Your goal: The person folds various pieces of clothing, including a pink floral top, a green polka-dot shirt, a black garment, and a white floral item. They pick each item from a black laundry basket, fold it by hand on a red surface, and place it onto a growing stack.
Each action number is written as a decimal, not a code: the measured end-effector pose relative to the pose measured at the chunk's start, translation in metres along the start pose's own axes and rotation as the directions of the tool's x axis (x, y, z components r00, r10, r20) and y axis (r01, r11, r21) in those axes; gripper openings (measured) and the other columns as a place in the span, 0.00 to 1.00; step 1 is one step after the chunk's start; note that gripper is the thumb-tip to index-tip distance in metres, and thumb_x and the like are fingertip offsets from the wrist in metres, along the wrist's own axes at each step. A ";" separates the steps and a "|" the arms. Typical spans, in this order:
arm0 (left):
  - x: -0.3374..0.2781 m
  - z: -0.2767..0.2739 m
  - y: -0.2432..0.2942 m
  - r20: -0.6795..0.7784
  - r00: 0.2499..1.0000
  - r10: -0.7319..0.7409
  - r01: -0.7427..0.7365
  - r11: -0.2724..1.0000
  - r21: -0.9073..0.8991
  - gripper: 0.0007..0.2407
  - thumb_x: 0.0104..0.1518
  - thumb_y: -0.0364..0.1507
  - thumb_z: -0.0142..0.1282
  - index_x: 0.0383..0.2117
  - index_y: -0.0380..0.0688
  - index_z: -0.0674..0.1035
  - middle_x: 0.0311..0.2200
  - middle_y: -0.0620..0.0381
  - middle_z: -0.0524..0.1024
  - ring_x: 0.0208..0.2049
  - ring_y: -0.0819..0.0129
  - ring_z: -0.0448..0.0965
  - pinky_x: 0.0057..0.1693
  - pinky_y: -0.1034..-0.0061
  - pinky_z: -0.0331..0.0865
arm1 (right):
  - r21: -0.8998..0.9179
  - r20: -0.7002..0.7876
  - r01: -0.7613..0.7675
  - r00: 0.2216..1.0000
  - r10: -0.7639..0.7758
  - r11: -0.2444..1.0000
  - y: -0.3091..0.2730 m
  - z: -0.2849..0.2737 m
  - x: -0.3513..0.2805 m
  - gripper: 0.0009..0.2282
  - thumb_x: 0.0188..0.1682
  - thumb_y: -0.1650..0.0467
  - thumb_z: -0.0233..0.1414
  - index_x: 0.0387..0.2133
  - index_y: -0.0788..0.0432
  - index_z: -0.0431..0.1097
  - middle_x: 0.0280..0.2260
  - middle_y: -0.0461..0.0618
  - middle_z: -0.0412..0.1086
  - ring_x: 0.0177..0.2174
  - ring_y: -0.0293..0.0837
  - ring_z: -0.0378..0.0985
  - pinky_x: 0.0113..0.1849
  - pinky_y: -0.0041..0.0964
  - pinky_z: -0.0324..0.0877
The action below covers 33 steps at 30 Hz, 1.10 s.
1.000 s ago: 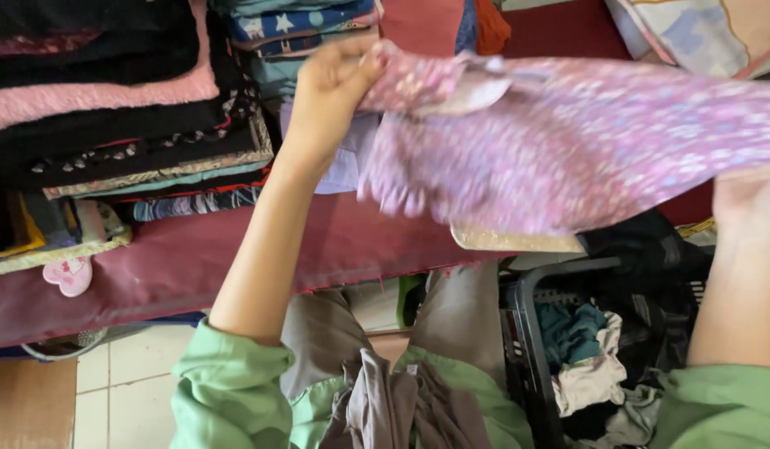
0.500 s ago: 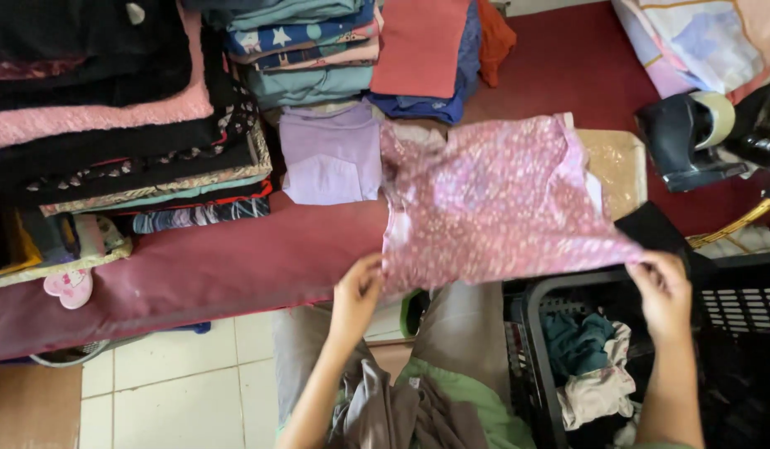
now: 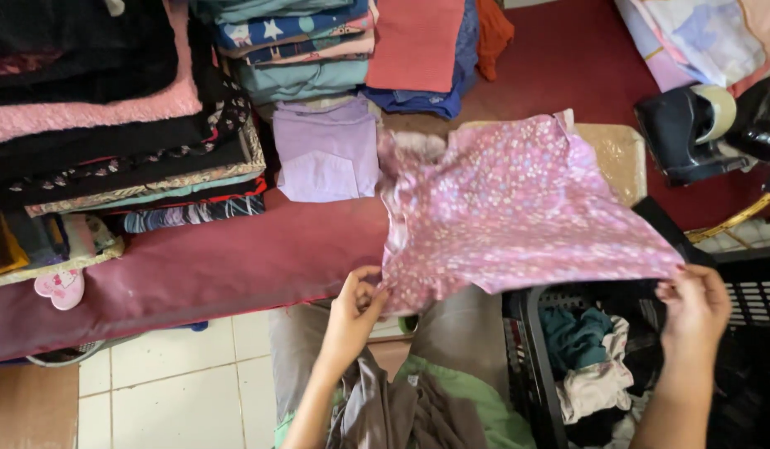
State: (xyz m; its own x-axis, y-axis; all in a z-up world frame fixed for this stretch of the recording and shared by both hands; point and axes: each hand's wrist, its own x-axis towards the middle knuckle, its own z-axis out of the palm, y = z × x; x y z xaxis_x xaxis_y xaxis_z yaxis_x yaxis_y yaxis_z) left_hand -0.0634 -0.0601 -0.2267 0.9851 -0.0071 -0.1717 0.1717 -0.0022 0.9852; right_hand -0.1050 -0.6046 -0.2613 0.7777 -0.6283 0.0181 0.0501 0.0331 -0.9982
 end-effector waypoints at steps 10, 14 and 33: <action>0.053 0.020 0.032 0.145 0.953 0.265 -0.302 0.861 0.410 0.13 0.56 0.25 0.59 0.47 0.35 0.77 0.43 0.42 0.79 0.44 0.51 0.81 0.50 0.64 0.73 | -0.695 0.428 0.603 0.784 -0.450 0.391 -0.052 0.105 -0.021 0.15 0.49 0.78 0.56 0.51 0.61 0.71 0.50 0.58 0.68 0.51 0.55 0.69 0.56 0.47 0.65; 0.105 0.065 0.027 0.345 0.688 0.638 -0.693 0.438 0.573 0.25 0.57 0.28 0.59 0.62 0.36 0.68 0.63 0.35 0.65 0.67 0.38 0.59 0.68 0.55 0.58 | -0.478 0.716 0.780 0.613 -0.336 0.404 -0.044 0.196 -0.004 0.22 0.45 0.81 0.48 0.56 0.63 0.67 0.58 0.62 0.67 0.59 0.61 0.66 0.62 0.51 0.59; 0.192 0.078 0.014 0.197 0.883 0.426 -0.198 -0.044 0.979 0.12 0.49 0.24 0.58 0.41 0.43 0.79 0.48 0.50 0.76 0.40 0.60 0.81 0.34 0.74 0.79 | -0.677 0.611 0.701 0.705 -0.361 0.224 -0.034 0.215 0.189 0.05 0.53 0.67 0.63 0.34 0.55 0.81 0.36 0.54 0.73 0.32 0.54 0.77 0.34 0.46 0.71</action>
State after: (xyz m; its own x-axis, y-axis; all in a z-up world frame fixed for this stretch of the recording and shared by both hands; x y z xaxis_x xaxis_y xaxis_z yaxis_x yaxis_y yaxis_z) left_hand 0.1273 -0.1397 -0.2462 0.9415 -0.2047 0.2679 -0.2096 -0.9777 -0.0105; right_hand 0.1751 -0.5578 -0.2117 0.9127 0.0198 0.4082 0.1325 -0.9592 -0.2499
